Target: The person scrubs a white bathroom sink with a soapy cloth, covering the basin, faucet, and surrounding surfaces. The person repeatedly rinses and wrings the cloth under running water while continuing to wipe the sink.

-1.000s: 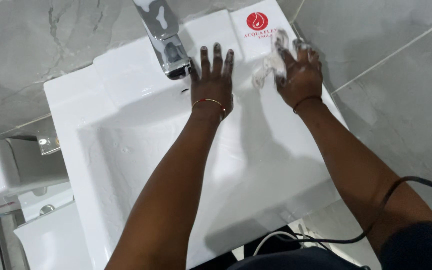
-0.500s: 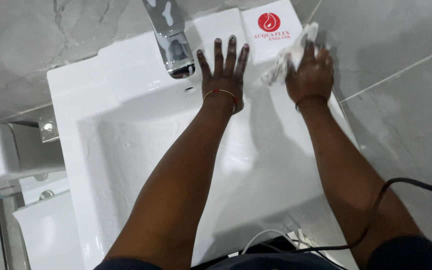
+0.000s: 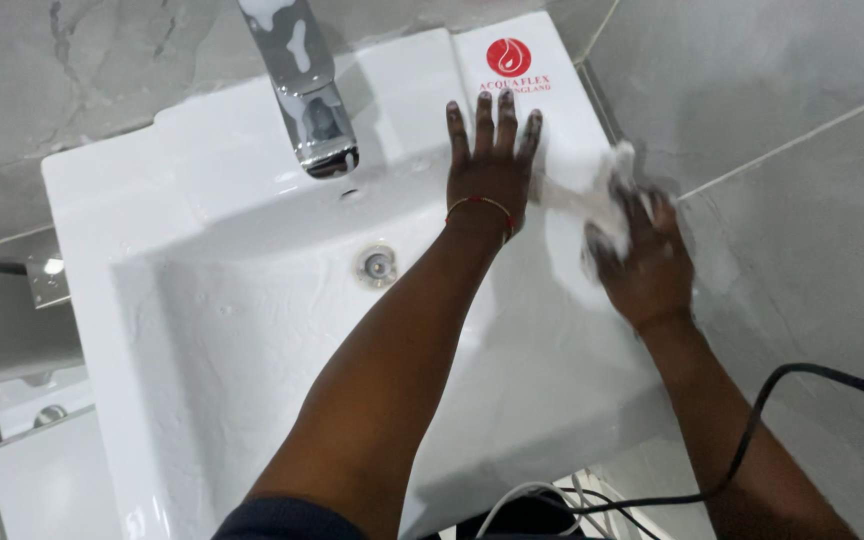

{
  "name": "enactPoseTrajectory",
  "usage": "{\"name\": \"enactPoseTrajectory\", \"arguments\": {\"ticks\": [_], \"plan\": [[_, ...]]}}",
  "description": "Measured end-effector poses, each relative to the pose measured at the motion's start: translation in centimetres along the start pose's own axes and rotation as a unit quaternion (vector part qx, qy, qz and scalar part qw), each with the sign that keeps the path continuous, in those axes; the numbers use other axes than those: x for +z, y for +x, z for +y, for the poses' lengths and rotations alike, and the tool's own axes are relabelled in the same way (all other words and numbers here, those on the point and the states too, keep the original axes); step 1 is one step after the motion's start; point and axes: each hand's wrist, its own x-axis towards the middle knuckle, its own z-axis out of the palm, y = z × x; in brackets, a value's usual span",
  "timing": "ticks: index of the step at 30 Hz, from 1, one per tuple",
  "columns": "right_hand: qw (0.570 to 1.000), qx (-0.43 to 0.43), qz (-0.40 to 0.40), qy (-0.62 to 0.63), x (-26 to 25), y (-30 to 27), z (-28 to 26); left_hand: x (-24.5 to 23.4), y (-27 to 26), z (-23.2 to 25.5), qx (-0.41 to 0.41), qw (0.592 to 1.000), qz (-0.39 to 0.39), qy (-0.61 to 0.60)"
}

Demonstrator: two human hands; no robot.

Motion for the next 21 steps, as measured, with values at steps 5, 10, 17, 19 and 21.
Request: {"name": "enactPoseTrajectory", "arguments": {"ticks": [5,10,17,19,21], "plan": [[0.995,0.088,-0.025,0.031,-1.5,-3.7,0.8,1.1,-0.4,0.8,0.02,0.999,0.045,-0.01],[0.996,0.063,0.058,0.023,5.7,3.8,2.6,0.7,-0.3,0.8,0.03,0.999,0.019,0.009],[0.999,0.013,-0.011,0.036,12.1,19.7,1.1,0.3,-0.5,-0.8,0.023,1.0,-0.006,0.014],[0.995,-0.028,-0.057,0.072,10.7,19.1,0.6,0.0,-1.1,-0.9,0.031,0.999,-0.003,0.012],[0.98,-0.161,-0.004,0.117,8.1,17.2,0.9,-0.5,-1.3,-1.0,0.035,0.999,0.013,-0.003]]}}
